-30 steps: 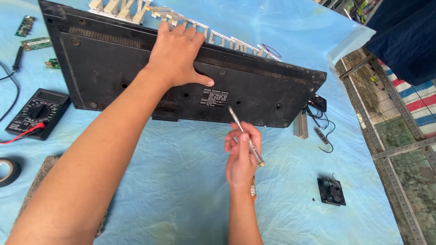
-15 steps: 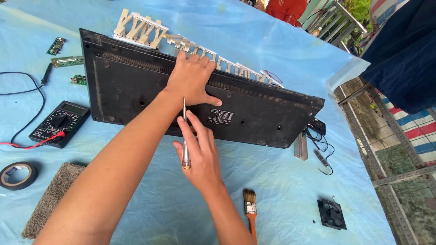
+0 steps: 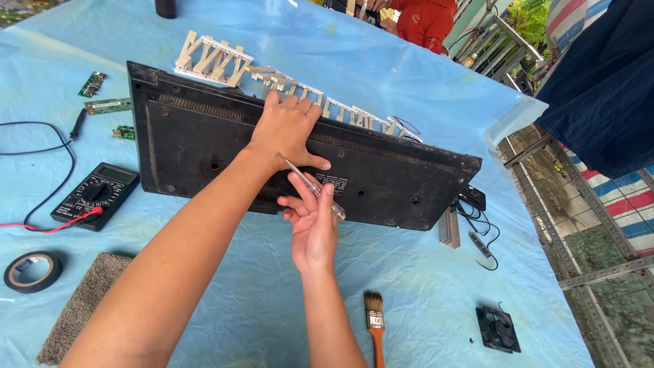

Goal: The person uses a screwdriver to remove screws from the back of a black electronic keyboard. They periodically lift and rotate the keyboard to access different screw locations and eventually flip it over to reveal the internal circuitry and keys.

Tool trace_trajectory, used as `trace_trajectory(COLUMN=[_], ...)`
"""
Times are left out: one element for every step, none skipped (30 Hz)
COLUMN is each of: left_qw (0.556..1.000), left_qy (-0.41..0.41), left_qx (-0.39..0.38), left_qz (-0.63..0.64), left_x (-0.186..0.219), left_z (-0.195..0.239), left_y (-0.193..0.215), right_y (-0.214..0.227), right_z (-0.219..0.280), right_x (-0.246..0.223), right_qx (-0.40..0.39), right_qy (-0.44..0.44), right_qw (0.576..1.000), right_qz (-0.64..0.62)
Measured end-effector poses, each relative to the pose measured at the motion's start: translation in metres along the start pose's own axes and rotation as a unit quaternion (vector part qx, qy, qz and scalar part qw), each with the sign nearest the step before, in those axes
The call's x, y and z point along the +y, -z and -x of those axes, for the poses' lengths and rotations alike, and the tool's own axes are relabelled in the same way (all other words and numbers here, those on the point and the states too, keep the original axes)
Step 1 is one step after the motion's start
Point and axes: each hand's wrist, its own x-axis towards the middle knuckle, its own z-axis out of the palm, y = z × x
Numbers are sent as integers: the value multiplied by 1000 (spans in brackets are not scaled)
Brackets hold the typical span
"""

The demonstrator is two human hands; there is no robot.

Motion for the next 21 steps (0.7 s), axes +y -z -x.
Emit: trace_trajectory(left_qw=[1000, 1000, 1000, 1000, 1000, 1000, 1000, 1000, 1000, 1000, 1000, 1000, 999, 999, 999, 1000, 1000, 999, 999, 999, 998], left_qy=[-1, -1, -1, -1, -1, 1, 3, 3, 6, 8, 8, 6, 3, 4, -3, -9, -8, -18, -28, -29, -23], left_qx=[10, 12, 4, -5, -4, -3, -1, 1, -5, -11, -10, 10, 31, 33, 24, 13, 13, 15, 17, 18, 39], left_qz=[-6, -7, -11, -14, -14, -13, -11, -12, -16, -19, -20, -29, -38, -39, -31, -22, -23, -28, -32, -33, -49], left_x=[1, 1, 1, 2, 2, 2, 1, 2, 2, 3, 2, 2, 2, 0, -2, -3, -3, -4, -4, -4, -3], left_z=[1, 0, 0, 1, 1, 0, 0, 0, 0, 0, 0, 0, 0, -1, -2, -1, 1, 1, 0, -1, -2], left_y=[2, 2, 3, 2, 3, 3, 3, 3, 3, 3, -3, -8, -14, -14, -14, -15, -15, -14, -13, -14, -14], right_y=[1, 7, 13, 20, 21, 23, 24, 20, 16, 12, 2, -8, -19, -28, -37, -46, -44, -43, -41, -38, -36], right_z=[0, -2, -3, -3, -3, -5, -6, -10, -14, -17, -11, -6, -1, 3, 7, 14, 17, 18, 20, 13, 6], right_x=[1, 4, 6, 9, 4, -2, -8, -13, -19, -24, -29, -34, -40, -44, -48, -51, -52, -54, -57, -61, -66], right_qx=[30, 28, 67, 109, 109, 130, 150, 149, 103, 57, 56, 1, -54, -56, -135, -208, -209, -232, -255, -255, -238], right_qy=[-15, -14, -3, 8, 8, 61, 114, 115, 150, 183, 184, 200, 214, 216, 231, 237, 238, 246, 254, 255, 257], right_qw=[999, 999, 997, 993, 993, 988, 980, 980, 983, 975, 975, 956, 922, 922, 846, 741, 741, 733, 725, 724, 724], right_qz=[-7, -8, -25, -41, -41, -52, -62, -62, 23, 108, 108, 214, 317, 317, 462, 592, 592, 590, 588, 588, 594])
